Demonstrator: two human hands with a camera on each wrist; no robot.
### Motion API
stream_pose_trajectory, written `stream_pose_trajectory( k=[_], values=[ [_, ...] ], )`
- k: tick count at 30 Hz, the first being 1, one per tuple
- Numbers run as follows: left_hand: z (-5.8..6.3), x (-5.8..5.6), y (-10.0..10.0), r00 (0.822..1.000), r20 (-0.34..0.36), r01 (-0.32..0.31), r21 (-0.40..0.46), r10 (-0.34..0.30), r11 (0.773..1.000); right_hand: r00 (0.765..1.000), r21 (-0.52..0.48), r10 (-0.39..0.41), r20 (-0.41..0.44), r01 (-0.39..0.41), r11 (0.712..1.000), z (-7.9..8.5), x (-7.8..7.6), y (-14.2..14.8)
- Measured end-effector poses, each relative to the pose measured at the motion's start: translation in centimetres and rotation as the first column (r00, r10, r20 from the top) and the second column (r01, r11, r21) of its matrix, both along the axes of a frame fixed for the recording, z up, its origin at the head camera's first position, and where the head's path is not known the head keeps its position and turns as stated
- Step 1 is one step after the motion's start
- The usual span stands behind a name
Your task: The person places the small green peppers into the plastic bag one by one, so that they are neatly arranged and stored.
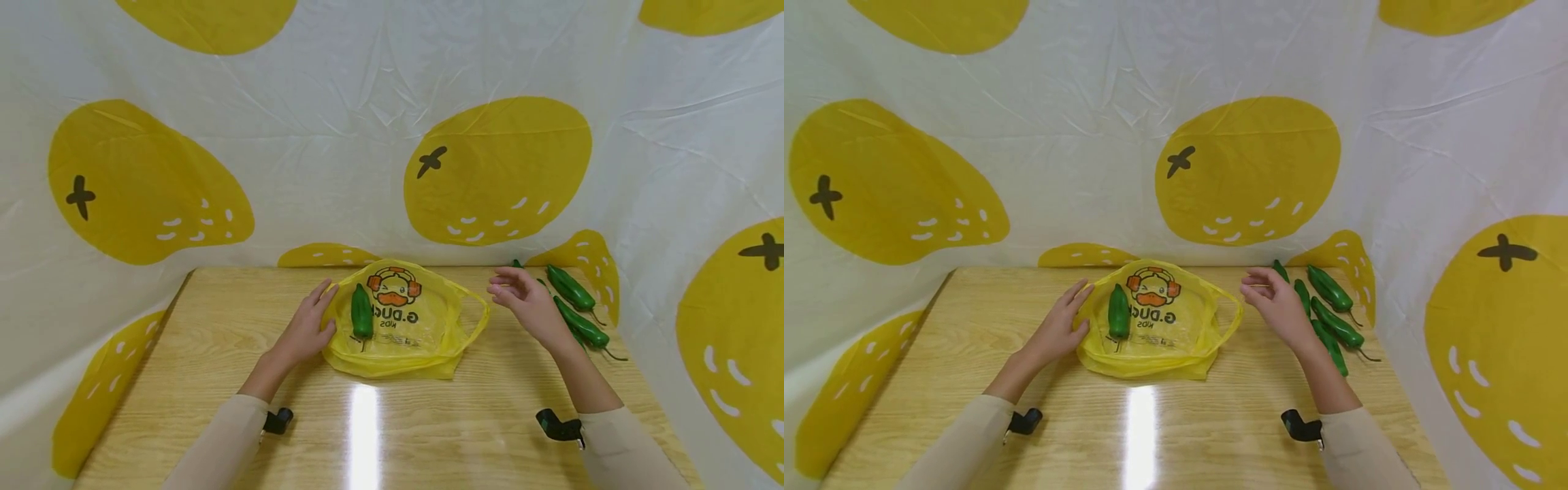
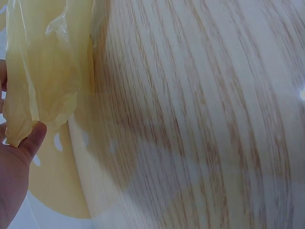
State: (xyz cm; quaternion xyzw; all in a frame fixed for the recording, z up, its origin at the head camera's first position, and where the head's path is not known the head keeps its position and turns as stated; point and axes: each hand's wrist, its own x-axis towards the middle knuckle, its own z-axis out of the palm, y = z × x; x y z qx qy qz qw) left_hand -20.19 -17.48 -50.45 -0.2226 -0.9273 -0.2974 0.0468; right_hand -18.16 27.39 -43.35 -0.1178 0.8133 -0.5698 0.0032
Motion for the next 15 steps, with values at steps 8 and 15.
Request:
stream_pose_trajectory(
  k=[8,15],
  values=[
    [0.1,0.3,0.1,1.000,0.007,-0.005,0.000,0.005,1.000,0.991,0.168,-0.130,0.028,0.124,0.978,-0.7,-0.7,1.9],
    [0.2,0.3,0.0,1.000,0.014,-0.009,0.000,0.009,1.000,0.980,0.273,-0.197,0.003,0.189,0.943,-2.1,-2.2,4.3]
  ],
)
